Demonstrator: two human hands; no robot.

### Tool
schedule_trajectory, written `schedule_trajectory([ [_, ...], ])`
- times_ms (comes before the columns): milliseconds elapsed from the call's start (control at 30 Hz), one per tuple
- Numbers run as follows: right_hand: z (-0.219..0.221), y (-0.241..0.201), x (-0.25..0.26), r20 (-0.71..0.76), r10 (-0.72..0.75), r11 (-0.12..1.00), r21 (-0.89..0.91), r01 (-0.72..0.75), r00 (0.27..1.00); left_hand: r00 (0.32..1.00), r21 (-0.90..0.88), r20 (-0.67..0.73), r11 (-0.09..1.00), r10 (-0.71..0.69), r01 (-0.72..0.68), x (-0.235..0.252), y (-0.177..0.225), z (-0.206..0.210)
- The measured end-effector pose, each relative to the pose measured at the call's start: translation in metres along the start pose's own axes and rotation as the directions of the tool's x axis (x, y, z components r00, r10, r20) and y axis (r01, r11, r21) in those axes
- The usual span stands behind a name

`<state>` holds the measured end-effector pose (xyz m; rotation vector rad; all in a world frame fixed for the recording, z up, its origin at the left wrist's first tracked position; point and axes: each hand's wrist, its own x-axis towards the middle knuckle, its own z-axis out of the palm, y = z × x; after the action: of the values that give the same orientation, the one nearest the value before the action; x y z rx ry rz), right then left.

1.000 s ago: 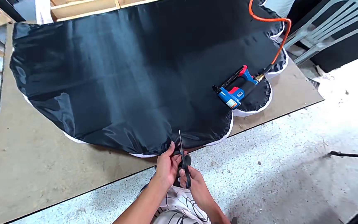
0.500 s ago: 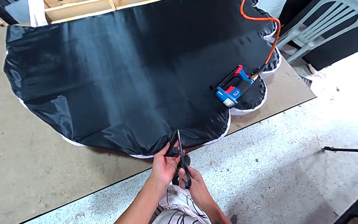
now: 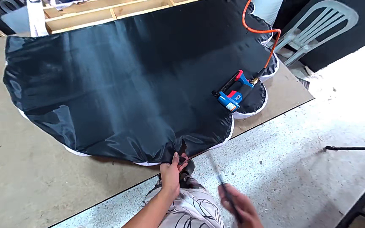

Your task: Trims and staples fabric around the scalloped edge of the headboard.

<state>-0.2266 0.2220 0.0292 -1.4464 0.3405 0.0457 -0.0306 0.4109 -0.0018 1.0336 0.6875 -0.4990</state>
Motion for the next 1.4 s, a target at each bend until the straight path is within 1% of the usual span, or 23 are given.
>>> schedule_trajectory([
  [33,-0.019,-0.006,-0.002,-0.143,-0.038,0.995,-0.092,0.025,0.989,1.000,0.045,-0.004,0.999,0.026,-0.026,0.002,-0.005,0.000],
  [100,-0.059,-0.017,0.014,-0.506,-0.038,0.885,-0.417,-0.206,0.861,0.999,0.192,0.028,0.981,-0.017,0.011,-0.001,-0.012,-0.003],
  [167,-0.103,-0.018,0.048,-0.690,-0.030,0.703,-0.529,-0.475,0.723,0.955,0.455,0.147,0.875,-0.258,0.166,-0.020,-0.008,-0.011],
  [200,-0.120,-0.019,0.069,-0.719,-0.026,0.648,-0.542,-0.536,0.695,0.903,0.595,0.228,0.786,-0.365,0.168,-0.033,0.000,-0.013],
  [233,-0.133,-0.021,0.091,-0.724,-0.031,0.615,-0.557,-0.557,0.690,0.870,0.713,0.308,0.699,-0.385,0.057,-0.047,0.012,-0.011],
  [267,-0.142,-0.024,0.114,-0.714,-0.047,0.609,-0.575,-0.546,0.699,0.875,0.787,0.390,0.598,-0.286,-0.155,-0.056,0.025,-0.008],
  [300,-0.149,-0.024,0.134,-0.699,-0.054,0.613,-0.586,-0.529,0.713,0.866,0.807,0.492,0.424,-0.094,-0.412,-0.059,0.040,-0.003],
  [333,-0.154,-0.023,0.152,-0.681,-0.047,0.617,-0.595,-0.515,0.731,0.784,0.760,0.608,0.194,0.124,-0.620,-0.053,0.055,0.002],
  [367,-0.156,-0.020,0.166,-0.663,-0.038,0.625,-0.600,-0.500,0.748,0.642,0.675,0.714,-0.028,0.278,-0.738,-0.039,0.068,0.009],
  [400,-0.157,-0.015,0.179,-0.648,-0.030,0.637,-0.599,-0.485,0.761,0.513,0.588,0.792,-0.188,0.332,-0.786,-0.021,0.082,0.020],
  [433,-0.157,-0.010,0.190,-0.637,-0.028,0.644,-0.601,-0.473,0.770,0.435,0.517,0.847,-0.284,0.306,-0.808,-0.002,0.094,0.033],
  [467,-0.155,-0.005,0.198,-0.630,-0.035,0.654,-0.602,-0.458,0.776,0.402,0.460,0.886,-0.332,0.231,-0.824,0.015,0.102,0.045],
  [533,-0.155,0.006,0.204,-0.609,-0.092,0.639,-0.643,-0.423,0.788,0.359,0.343,0.933,-0.360,0.023,-0.868,0.042,0.104,0.062],
  [600,-0.164,0.011,0.200,-0.566,-0.148,0.578,-0.714,-0.394,0.811,0.312,0.261,0.946,-0.365,-0.089,-0.894,0.059,0.096,0.067],
  [700,-0.191,0.016,0.197,-0.439,-0.173,0.509,-0.806,-0.302,0.882,0.274,0.234,0.960,-0.382,-0.053,-0.894,0.067,0.087,0.064],
  [800,-0.221,0.020,0.215,-0.241,-0.267,0.503,-0.861,-0.078,0.933,0.246,0.242,0.969,-0.366,0.036,-0.899,0.073,0.080,0.054],
  [867,-0.232,0.020,0.227,-0.189,-0.400,0.532,-0.845,0.059,0.897,0.255,0.253,0.966,-0.349,0.041,-0.902,0.072,0.080,0.050],
  [933,-0.230,0.004,0.226,-0.262,-0.498,0.556,-0.828,0.073,0.827,0.241,0.226,0.971,-0.376,0.008,-0.899,0.074,0.084,0.051],
  [1033,-0.190,-0.039,0.198,-0.333,-0.527,0.580,-0.813,0.045,0.782,0.103,0.076,0.994,-0.479,-0.030,-0.874,0.083,0.084,0.044],
  [1133,-0.114,-0.056,0.166,-0.099,-0.487,0.599,-0.761,0.249,0.868,-0.008,-0.026,0.999,-0.495,-0.037,-0.868,0.087,0.083,0.041],
  [1200,-0.063,-0.043,0.158,0.091,-0.442,0.587,-0.723,0.365,0.892,-0.021,-0.016,1.000,-0.463,0.006,-0.886,0.088,0.082,0.045],
  [1267,-0.028,-0.031,0.162,0.178,-0.437,0.530,-0.741,0.412,0.882,0.000,0.022,0.999,-0.427,0.051,-0.904,0.087,0.081,0.050],
  [1400,-0.005,-0.025,0.173,0.080,-0.458,0.463,-0.828,0.315,0.885,-0.015,0.012,0.998,-0.379,0.069,-0.925,0.093,0.085,0.055],
])
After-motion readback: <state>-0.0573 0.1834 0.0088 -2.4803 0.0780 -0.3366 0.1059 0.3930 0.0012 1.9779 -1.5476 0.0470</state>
